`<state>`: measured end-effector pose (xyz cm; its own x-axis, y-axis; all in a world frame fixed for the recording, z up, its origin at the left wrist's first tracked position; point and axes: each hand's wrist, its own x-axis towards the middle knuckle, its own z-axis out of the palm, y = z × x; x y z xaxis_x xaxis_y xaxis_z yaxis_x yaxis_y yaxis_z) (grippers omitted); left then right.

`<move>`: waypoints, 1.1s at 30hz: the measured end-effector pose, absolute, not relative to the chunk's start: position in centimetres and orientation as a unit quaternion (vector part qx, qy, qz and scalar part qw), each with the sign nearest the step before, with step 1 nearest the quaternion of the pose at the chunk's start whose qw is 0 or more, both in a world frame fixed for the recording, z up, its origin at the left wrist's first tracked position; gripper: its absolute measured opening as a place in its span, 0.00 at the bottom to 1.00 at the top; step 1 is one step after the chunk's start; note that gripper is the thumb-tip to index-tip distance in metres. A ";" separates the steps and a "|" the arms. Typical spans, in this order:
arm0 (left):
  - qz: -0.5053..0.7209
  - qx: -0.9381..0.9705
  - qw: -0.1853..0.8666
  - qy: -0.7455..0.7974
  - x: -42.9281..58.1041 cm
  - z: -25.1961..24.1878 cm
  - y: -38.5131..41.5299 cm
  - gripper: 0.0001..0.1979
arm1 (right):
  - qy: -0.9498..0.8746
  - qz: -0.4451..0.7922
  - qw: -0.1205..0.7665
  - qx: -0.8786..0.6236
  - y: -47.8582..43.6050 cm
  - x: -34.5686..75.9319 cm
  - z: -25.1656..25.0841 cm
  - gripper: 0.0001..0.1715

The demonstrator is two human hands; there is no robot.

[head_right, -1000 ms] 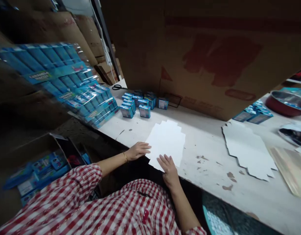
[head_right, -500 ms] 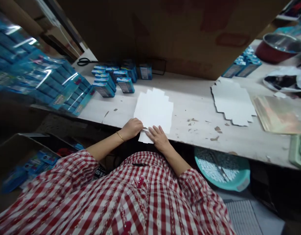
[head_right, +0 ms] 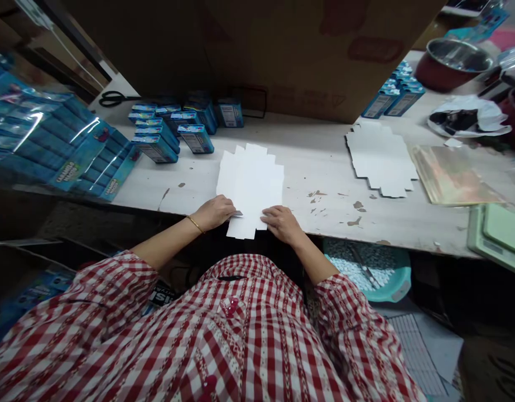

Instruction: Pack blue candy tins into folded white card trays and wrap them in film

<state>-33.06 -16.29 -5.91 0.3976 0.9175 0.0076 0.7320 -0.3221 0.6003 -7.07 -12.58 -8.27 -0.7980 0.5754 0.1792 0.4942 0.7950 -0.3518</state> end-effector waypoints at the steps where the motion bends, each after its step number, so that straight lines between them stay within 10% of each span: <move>1: 0.182 0.791 0.266 0.520 -33.0 -5.8 -16.4 0.13 | -0.935 0.143 0.142 -0.293 -12.4 -7.5 -7.7 0.13; 15: 0.167 0.775 0.192 0.579 -29.7 -5.3 -16.5 0.12 | -0.963 0.011 -0.057 -0.264 -12.9 -14.4 -4.4 0.16; 21: 0.087 0.785 0.186 0.584 -29.5 -4.4 -16.1 0.09 | -0.959 -0.005 0.127 -0.254 -16.7 -10.6 -6.4 0.32; 26: -0.048 0.822 0.141 0.550 -29.5 -2.8 -15.5 0.15 | -0.915 0.070 0.287 -0.274 -16.0 -10.6 -9.3 0.12; 33: -0.081 0.823 0.254 0.502 -30.9 -0.9 -13.2 0.15 | -0.812 0.192 0.406 -0.373 -15.0 -13.3 -9.5 0.10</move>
